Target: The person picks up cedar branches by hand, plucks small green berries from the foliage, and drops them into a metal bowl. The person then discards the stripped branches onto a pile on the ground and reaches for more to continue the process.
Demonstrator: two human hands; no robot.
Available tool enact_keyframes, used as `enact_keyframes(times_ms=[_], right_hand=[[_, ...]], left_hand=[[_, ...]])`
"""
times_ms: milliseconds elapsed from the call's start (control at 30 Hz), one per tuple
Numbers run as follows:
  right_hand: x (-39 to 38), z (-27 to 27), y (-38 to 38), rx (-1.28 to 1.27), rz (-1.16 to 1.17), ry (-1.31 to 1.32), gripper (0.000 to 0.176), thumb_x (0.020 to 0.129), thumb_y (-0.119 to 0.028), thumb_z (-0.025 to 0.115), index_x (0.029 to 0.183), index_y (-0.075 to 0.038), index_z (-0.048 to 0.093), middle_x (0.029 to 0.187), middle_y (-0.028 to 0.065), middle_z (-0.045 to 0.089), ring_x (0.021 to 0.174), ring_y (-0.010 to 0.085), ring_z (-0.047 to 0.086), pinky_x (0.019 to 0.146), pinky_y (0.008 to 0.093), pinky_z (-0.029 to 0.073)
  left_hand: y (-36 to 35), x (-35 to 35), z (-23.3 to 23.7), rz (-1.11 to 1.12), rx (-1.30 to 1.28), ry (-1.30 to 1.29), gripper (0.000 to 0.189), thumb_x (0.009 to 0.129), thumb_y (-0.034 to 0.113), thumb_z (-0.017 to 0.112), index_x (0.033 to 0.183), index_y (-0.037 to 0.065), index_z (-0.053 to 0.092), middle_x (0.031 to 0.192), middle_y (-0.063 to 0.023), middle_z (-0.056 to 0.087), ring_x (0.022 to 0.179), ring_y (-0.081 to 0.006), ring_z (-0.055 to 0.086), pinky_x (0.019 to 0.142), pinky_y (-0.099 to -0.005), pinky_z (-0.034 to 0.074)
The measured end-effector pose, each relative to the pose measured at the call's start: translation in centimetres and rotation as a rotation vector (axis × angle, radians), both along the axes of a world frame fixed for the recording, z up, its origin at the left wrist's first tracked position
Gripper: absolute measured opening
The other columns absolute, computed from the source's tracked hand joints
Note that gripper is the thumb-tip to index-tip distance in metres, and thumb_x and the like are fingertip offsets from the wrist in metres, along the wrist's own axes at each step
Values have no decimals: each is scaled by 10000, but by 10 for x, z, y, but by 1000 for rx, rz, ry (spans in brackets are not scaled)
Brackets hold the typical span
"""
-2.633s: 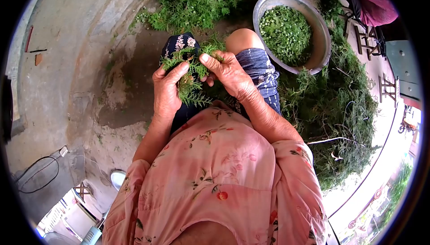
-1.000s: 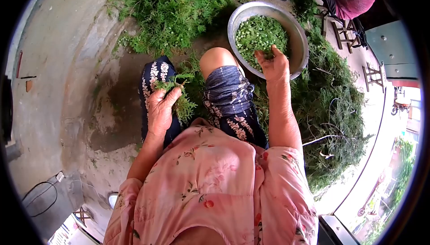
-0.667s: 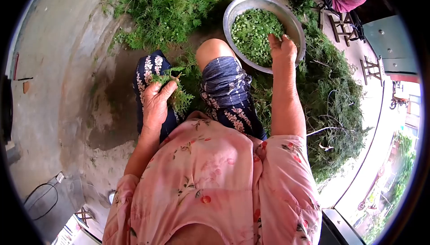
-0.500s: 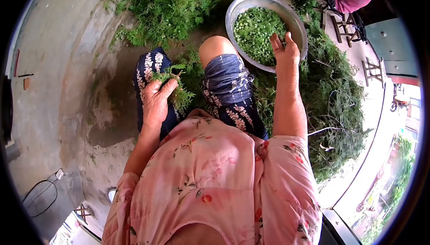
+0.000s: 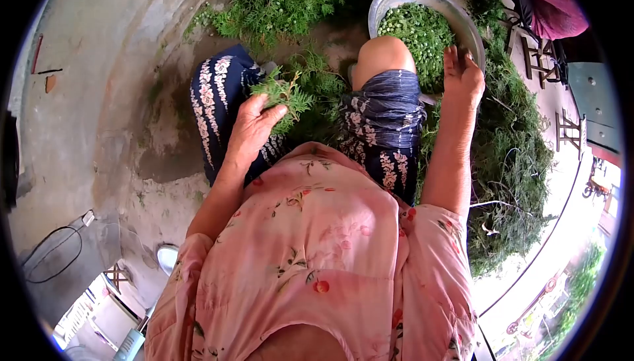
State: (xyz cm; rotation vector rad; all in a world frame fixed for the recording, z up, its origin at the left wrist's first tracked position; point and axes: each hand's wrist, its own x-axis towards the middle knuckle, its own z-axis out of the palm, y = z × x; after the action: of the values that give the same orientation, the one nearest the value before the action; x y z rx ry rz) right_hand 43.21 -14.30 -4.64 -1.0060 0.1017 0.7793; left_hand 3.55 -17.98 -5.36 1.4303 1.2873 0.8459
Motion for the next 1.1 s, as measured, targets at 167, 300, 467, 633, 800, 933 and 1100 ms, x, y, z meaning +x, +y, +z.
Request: enact_keyframes(times_ms=[167,300,467,633,800,933,1100], right_hand=[[-61,50,2,98,167,-158,228,886,-22,424,1066,116,434,1005,211,525,881,320,573,754,417,513],[-95,59,5,68,241,-401,231,869,-23,474,1058,109,464,970,187,561,874,286,583,781,375,507],[-108,55,7,-8,205,-596,176,846,-16,513,975,103,532,887,178,600,754,254,617,690,326,525],[-119,50,7,2,228,-752,145,826,-27,561,930,74,575,825,123,605,688,199,607,638,287,513],[-128,51,6,71,241,-749,143,838,-24,543,955,51,578,811,80,605,675,171,606,601,273,501],[-148,59,5,114,290,-741,132,840,-25,546,948,38,587,815,74,612,671,152,597,611,263,498],[-174,69,4,74,413,-912,121,845,-45,554,938,10,607,798,37,620,671,89,571,625,208,459]], left_hand=[[3,-10,-2,-223,-201,172,528,806,19,534,1299,-9,347,1320,-198,382,1224,-291,377,968,-324,350],[2,-24,2,15,-287,-214,396,819,-13,500,1213,-35,457,1195,-138,512,1103,-233,492,936,-290,380],[-1,-31,7,65,-296,-253,311,825,10,508,1129,-52,521,1078,-121,578,958,-184,561,845,-270,429],[-3,-24,-9,-97,-276,-228,318,827,60,566,1115,-67,519,1063,-160,586,959,-194,569,826,-275,453],[-8,-21,-11,-256,-81,112,313,807,91,593,1083,-48,545,989,-174,611,881,-204,600,786,-275,458],[-15,-18,-6,-325,44,351,322,787,152,613,1041,-39,563,1011,-192,592,903,-307,583,806,-336,444],[-21,-18,1,-362,24,436,358,793,201,596,1073,-18,553,1032,-192,581,942,-327,560,807,-362,441]])
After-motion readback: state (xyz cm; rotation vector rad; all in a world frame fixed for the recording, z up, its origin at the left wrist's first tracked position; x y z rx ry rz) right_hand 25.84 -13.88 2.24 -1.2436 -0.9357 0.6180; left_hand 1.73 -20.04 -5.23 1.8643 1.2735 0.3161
